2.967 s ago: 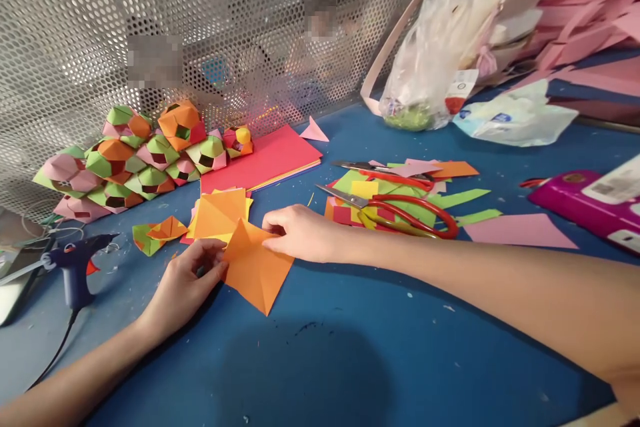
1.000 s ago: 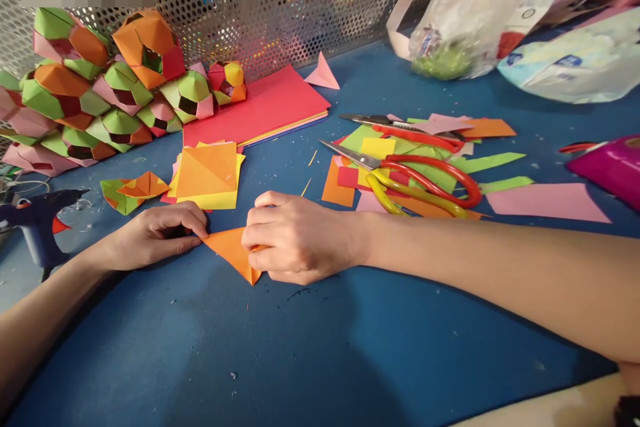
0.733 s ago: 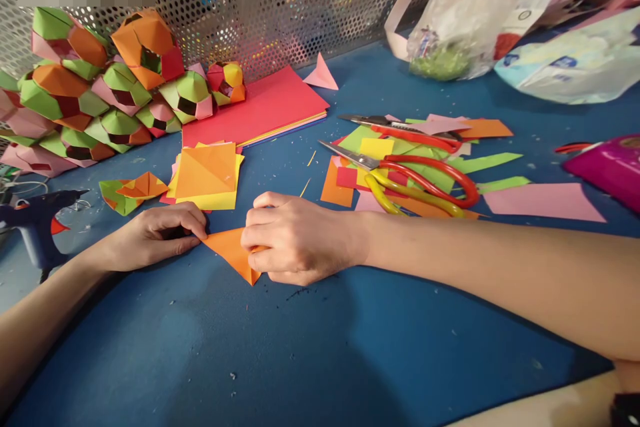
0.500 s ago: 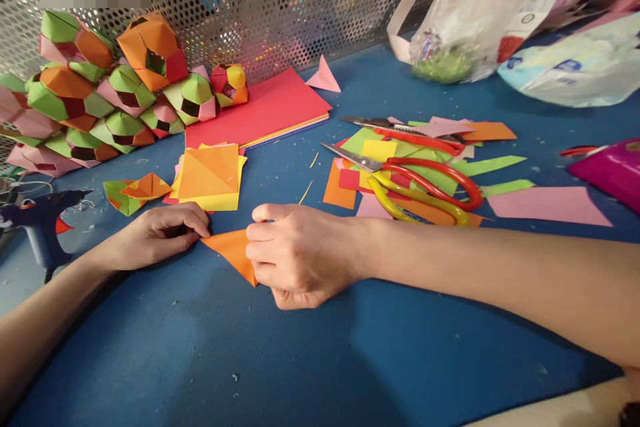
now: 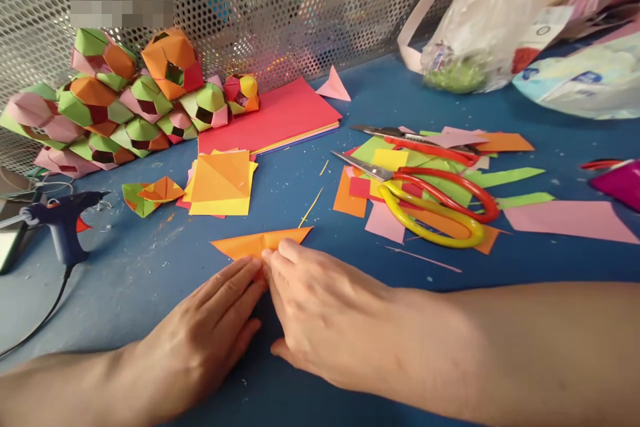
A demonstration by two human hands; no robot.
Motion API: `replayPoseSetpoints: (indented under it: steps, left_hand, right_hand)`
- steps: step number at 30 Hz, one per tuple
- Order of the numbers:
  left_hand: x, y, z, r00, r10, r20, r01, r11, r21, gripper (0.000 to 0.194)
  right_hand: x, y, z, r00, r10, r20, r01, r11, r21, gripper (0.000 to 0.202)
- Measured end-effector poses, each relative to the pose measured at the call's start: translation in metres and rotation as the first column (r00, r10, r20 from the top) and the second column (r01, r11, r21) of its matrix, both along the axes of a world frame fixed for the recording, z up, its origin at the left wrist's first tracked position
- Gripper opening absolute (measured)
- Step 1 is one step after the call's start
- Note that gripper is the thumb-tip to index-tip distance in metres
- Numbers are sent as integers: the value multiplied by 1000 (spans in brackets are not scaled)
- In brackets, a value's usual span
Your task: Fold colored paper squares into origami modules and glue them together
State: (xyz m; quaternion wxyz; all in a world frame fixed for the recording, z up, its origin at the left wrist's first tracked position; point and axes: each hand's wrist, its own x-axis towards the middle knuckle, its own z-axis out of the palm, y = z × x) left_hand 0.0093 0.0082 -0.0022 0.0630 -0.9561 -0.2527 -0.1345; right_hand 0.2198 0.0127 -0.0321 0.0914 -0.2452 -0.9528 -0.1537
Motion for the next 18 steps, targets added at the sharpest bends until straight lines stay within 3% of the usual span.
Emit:
replayPoseSetpoints:
  steps: [6,12,18]
  left_hand:
    - [-1,-4,-13,982,148,-118,-134,983,122,47]
    - [-1,0,-11,961,232,-152,-202,961,188,51]
    - [-7,22,-5,921,337,-195,-279,920,275,41]
  right_hand:
    - [-5,1,0,1000,13,10,-13,1000,18,66]
    - [-5,1,-1,1000,8,-4,-8,1000,15,62]
    - [-2,-2,-1,999,-27,-26,28,997,67,64]
